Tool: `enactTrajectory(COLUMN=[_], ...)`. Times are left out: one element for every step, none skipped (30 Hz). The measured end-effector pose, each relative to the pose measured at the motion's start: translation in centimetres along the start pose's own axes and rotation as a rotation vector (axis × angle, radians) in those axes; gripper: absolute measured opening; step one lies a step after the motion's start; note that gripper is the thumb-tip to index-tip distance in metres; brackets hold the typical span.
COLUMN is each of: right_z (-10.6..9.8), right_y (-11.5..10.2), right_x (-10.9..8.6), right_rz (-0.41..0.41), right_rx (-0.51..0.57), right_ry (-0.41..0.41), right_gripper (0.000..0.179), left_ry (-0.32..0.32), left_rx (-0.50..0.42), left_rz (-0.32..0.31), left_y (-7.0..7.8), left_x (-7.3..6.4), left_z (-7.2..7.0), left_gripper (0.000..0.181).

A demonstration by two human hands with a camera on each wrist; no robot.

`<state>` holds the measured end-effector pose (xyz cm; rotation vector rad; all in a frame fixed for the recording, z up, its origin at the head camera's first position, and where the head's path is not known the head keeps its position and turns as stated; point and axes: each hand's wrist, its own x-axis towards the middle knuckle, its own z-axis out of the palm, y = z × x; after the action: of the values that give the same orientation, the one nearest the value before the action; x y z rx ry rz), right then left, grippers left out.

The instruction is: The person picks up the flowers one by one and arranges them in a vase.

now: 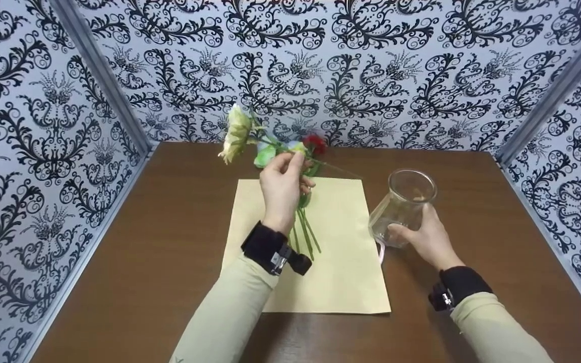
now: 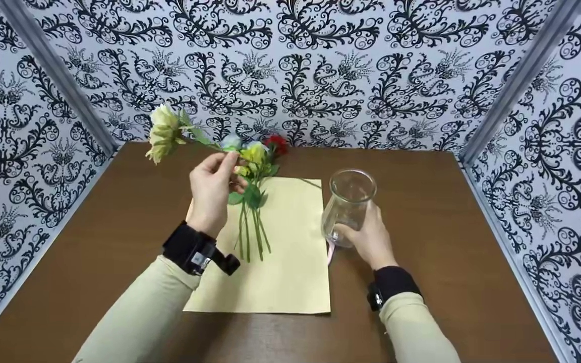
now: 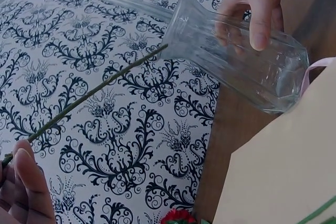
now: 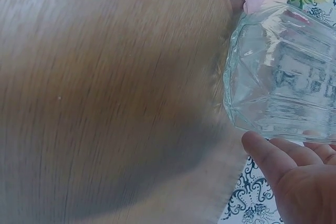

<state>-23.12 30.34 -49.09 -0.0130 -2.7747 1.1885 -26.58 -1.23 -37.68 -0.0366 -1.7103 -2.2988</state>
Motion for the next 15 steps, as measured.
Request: enactTrajectory(right_z=[0.0, 0.0, 0.0, 0.0, 0.0, 0.0, 0.0, 0.0, 0.0, 0.0, 0.0, 0.0, 0.0, 0.0, 0.0], right_y=[0.0, 0.0, 0.0, 0.0, 0.1, 0.1, 0.1, 0.1, 0.1, 0.1, 0.1, 0.1, 0.0, 0.0, 0.0], right_x=[0.0, 0.0, 0.0, 0.0, 0.0, 0.0, 0.0, 0.0, 0.0, 0.0, 0.0, 0.0, 0.0, 0.0, 0.0], right_rz=[0.002, 0.003, 0.004, 0.005, 0.005, 0.004, 0.001, -0.001, -0.004, -0.006, -0.006, -0.006, -0.007, -0.007, -0.007], right_rx=[0.0, -0.002, -0.004, -0.006, -0.006, -0.008, -0.008, -0.009, -0.009, -0.008, -0.007, -0.009, -0.009, -0.009, -0.009], right_ry=[-0.003, -0.004, -0.005, -0.004, -0.003, -0.002, 0.002, 0.005, 0.007, 0.008, 0.008, 0.009, 0.009, 0.01, 0.01], right_gripper=[0.101, 0.101, 0.101, 0.101, 0.1, 0.099, 0.098, 0.098, 0.097, 0.097, 0.097, 0.097, 0.097, 0.097, 0.097], left_ry=[-0.002, -0.004, -0.007, -0.013, -0.019, -0.026, -0.031, -0.04, -0.048, -0.056, -0.061, -0.064, -0.068, -0.074, -0.08], left_rx=[0.003, 0.011, 0.017, 0.014, 0.012, 0.006, 0.003, -0.001, -0.008, -0.01, 0.003, 0.023, 0.046, 0.071, 0.096], left_rz=[0.014, 0.027, 0.039, 0.051, 0.057, 0.065, 0.067, 0.069, 0.071, 0.073, 0.075, 0.081, 0.087, 0.092, 0.094], left_y=[0.0, 0.0, 0.1, 0.1, 0.2, 0.2, 0.2, 0.2, 0.2, 0.2, 0.2, 0.1, 0.1, 0.1, 0.1], left_x=[0.0, 0.1, 0.1, 0.1, 0.1, 0.1, 0.1, 0.1, 0.0, 0.0, 0.0, -0.1, -0.2, -0.2, -0.3], left_z=[0.2, 0.4, 0.7, 0.9, 1.2, 1.5, 1.8, 2.1, 2.3, 2.6, 2.9, 3.1, 3.4, 3.6, 3.8], left_gripper=[0.024, 0.024, 0.023, 0.023, 0.022, 0.022, 0.021, 0.02, 0.021, 0.022, 0.022, 0.022, 0.022, 0.023, 0.023])
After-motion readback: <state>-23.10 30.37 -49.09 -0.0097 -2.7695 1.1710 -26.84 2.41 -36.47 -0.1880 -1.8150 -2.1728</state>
